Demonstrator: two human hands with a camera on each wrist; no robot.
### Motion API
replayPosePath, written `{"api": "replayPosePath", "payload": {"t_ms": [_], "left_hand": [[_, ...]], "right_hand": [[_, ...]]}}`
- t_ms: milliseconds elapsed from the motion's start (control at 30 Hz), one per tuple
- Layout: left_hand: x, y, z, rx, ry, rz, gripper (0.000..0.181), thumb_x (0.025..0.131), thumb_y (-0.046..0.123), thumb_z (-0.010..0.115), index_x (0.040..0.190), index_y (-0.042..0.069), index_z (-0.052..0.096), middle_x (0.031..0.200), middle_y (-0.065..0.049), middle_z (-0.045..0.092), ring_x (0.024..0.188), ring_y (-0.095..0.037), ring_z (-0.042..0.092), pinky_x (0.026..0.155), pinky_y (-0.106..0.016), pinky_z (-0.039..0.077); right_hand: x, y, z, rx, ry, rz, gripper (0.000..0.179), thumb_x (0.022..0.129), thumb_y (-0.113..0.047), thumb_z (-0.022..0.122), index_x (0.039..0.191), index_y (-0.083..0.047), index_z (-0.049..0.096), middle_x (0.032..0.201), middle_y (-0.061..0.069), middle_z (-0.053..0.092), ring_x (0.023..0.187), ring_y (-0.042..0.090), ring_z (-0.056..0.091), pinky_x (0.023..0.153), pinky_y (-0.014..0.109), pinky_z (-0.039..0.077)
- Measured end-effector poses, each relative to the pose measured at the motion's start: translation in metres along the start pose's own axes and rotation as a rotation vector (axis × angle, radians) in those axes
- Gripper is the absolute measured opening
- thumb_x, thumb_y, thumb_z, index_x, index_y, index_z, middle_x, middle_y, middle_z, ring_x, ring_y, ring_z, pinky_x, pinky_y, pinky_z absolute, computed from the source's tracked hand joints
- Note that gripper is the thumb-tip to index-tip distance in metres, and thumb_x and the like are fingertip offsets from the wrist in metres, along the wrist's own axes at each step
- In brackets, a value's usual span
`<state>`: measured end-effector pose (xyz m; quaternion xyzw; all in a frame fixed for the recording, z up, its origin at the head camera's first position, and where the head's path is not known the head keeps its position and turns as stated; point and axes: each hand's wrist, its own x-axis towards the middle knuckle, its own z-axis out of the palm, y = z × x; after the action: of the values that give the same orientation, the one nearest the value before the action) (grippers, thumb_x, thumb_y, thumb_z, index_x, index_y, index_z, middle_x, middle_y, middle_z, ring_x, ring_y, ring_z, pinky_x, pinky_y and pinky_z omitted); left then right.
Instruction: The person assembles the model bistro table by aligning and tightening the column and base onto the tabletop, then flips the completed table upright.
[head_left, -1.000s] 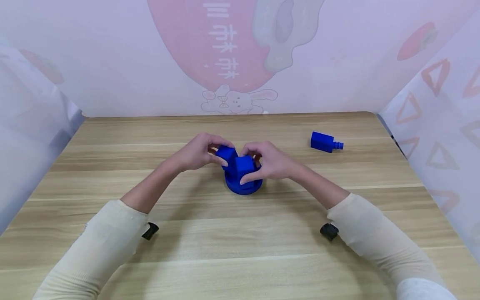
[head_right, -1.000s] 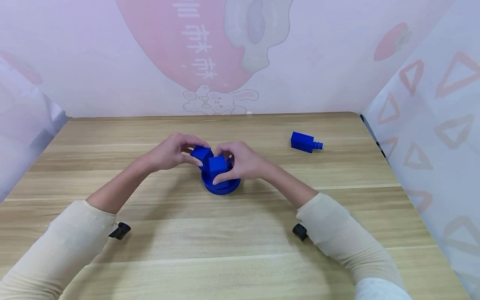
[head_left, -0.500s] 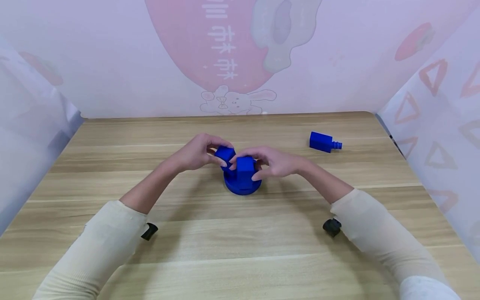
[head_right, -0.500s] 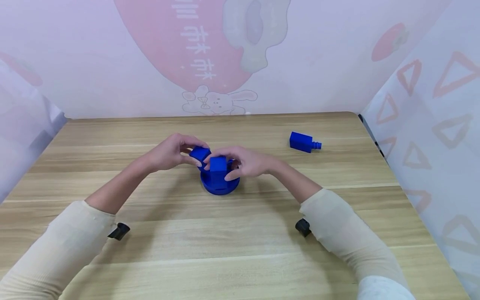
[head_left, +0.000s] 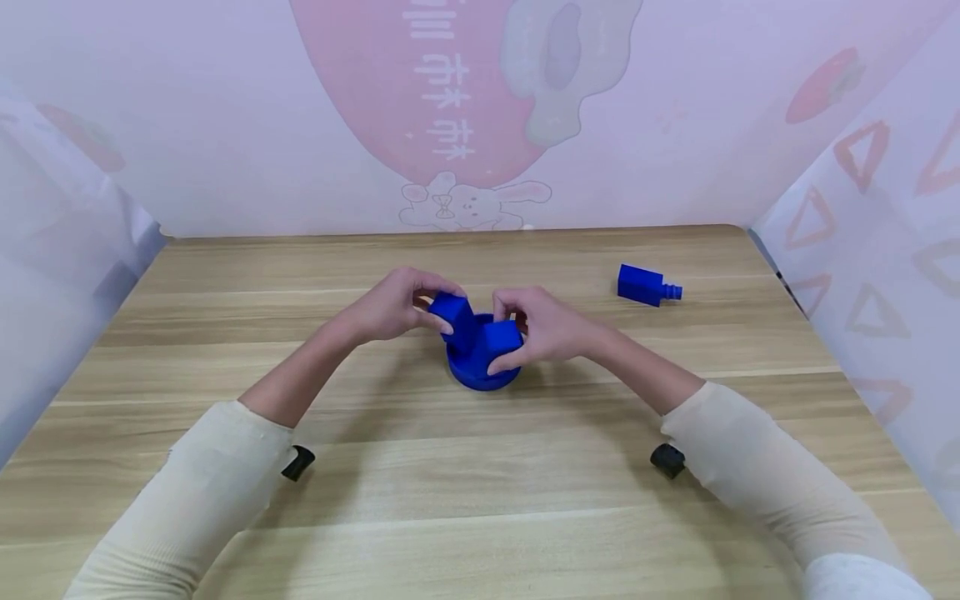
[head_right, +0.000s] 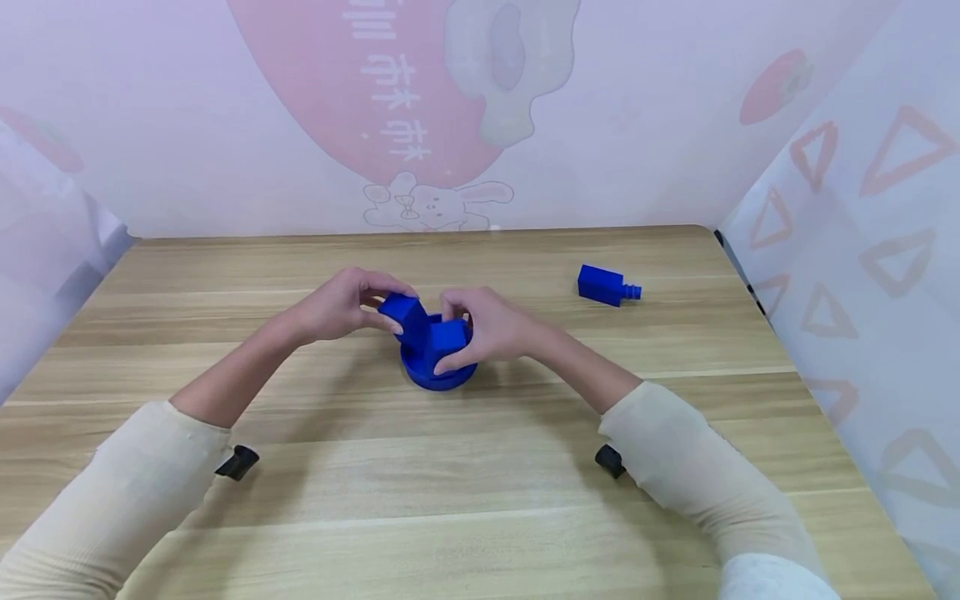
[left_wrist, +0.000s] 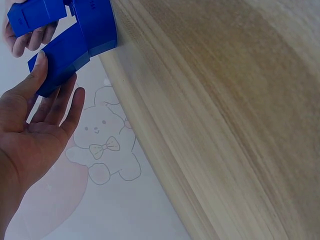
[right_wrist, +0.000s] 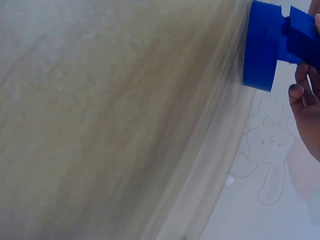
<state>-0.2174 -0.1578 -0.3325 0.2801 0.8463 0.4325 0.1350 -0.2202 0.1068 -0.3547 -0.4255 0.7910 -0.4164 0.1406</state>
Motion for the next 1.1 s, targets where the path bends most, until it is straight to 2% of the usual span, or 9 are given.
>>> {"api": "replayPosePath", "payload": {"t_ms": [100,200,300,400,500,700,833,967,1100], "left_hand": [[0.0,0.0,0.0,-0.003,0.0,0.002,0.041,0.083,-0.007,0.082,0.122,-0.01,0.07,0.123,-0.025,0.07,0.108,-0.036,0.07,0.098,-0.05,0.056],[0.0,0.0,0.0,0.0,0.0,0.004,0.04,0.083,-0.007,0.083,0.122,-0.009,0.071,0.121,-0.024,0.071,0.107,-0.035,0.07,0.098,-0.05,0.056],[0.0,0.001,0.0,0.011,-0.002,0.002,0.041,0.083,-0.006,0.083,0.122,-0.009,0.07,0.122,-0.025,0.07,0.108,-0.036,0.07,0.098,-0.05,0.056],[0.0,0.002,0.0,0.021,-0.003,-0.009,0.042,0.084,-0.006,0.082,0.123,-0.01,0.07,0.124,-0.026,0.07,0.109,-0.038,0.07,0.098,-0.049,0.056],[0.0,0.003,-0.001,0.024,-0.005,-0.018,0.042,0.084,-0.007,0.082,0.124,-0.01,0.069,0.125,-0.026,0.069,0.111,-0.039,0.07,0.098,-0.049,0.056],[0.0,0.003,0.0,0.022,-0.008,-0.018,0.042,0.084,-0.007,0.082,0.124,-0.01,0.069,0.125,-0.026,0.069,0.112,-0.04,0.07,0.096,-0.048,0.057],[0.0,0.002,-0.001,0.023,-0.006,-0.016,0.042,0.084,-0.006,0.082,0.124,-0.01,0.07,0.124,-0.025,0.07,0.11,-0.038,0.07,0.096,-0.048,0.057],[-0.001,0.002,-0.001,0.024,-0.005,-0.015,0.042,0.084,-0.006,0.082,0.124,-0.009,0.07,0.122,-0.025,0.071,0.109,-0.037,0.071,0.096,-0.048,0.057],[-0.001,0.002,-0.001,0.039,-0.005,-0.018,0.042,0.084,-0.005,0.082,0.124,-0.009,0.07,0.123,-0.025,0.07,0.109,-0.037,0.071,0.096,-0.048,0.057]], "right_hand": [[-0.001,-0.003,0.001,-0.036,-0.001,-0.033,0.046,0.072,-0.017,0.097,0.096,-0.006,0.06,0.086,0.002,0.063,0.073,0.022,0.055,0.061,0.037,0.045],[-0.005,-0.004,-0.002,-0.032,-0.067,-0.049,0.053,0.074,-0.017,0.095,0.116,-0.005,0.066,0.107,0.004,0.069,0.088,0.02,0.058,0.065,0.042,0.048],[-0.009,-0.004,-0.007,0.008,-0.169,-0.058,0.056,0.084,-0.013,0.084,0.136,-0.006,0.063,0.13,0.006,0.065,0.101,0.023,0.056,0.069,0.045,0.049],[-0.011,-0.002,-0.012,0.049,-0.236,-0.061,0.053,0.09,-0.006,0.071,0.141,-0.008,0.06,0.138,0.008,0.061,0.101,0.025,0.055,0.071,0.044,0.048],[-0.011,0.0,-0.014,0.087,-0.257,-0.061,0.049,0.092,-0.001,0.068,0.14,-0.008,0.061,0.137,0.009,0.062,0.095,0.025,0.054,0.071,0.038,0.047],[-0.009,0.002,-0.013,0.116,-0.178,-0.038,0.041,0.086,-0.001,0.083,0.125,-0.005,0.071,0.113,0.006,0.069,0.086,0.027,0.052,0.065,0.029,0.044],[-0.007,0.0,-0.007,0.086,-0.099,-0.031,0.039,0.075,-0.006,0.094,0.108,-0.005,0.073,0.105,0.003,0.071,0.085,0.031,0.055,0.064,0.031,0.044],[-0.006,-0.005,0.0,0.006,-0.068,-0.058,0.044,0.068,-0.013,0.099,0.094,-0.008,0.064,0.108,0.005,0.073,0.086,0.029,0.058,0.064,0.037,0.046],[-0.007,-0.008,0.004,-0.03,-0.089,-0.08,0.053,0.064,-0.013,0.101,0.1,-0.007,0.062,0.111,0.007,0.071,0.092,0.024,0.059,0.066,0.044,0.048]]}}
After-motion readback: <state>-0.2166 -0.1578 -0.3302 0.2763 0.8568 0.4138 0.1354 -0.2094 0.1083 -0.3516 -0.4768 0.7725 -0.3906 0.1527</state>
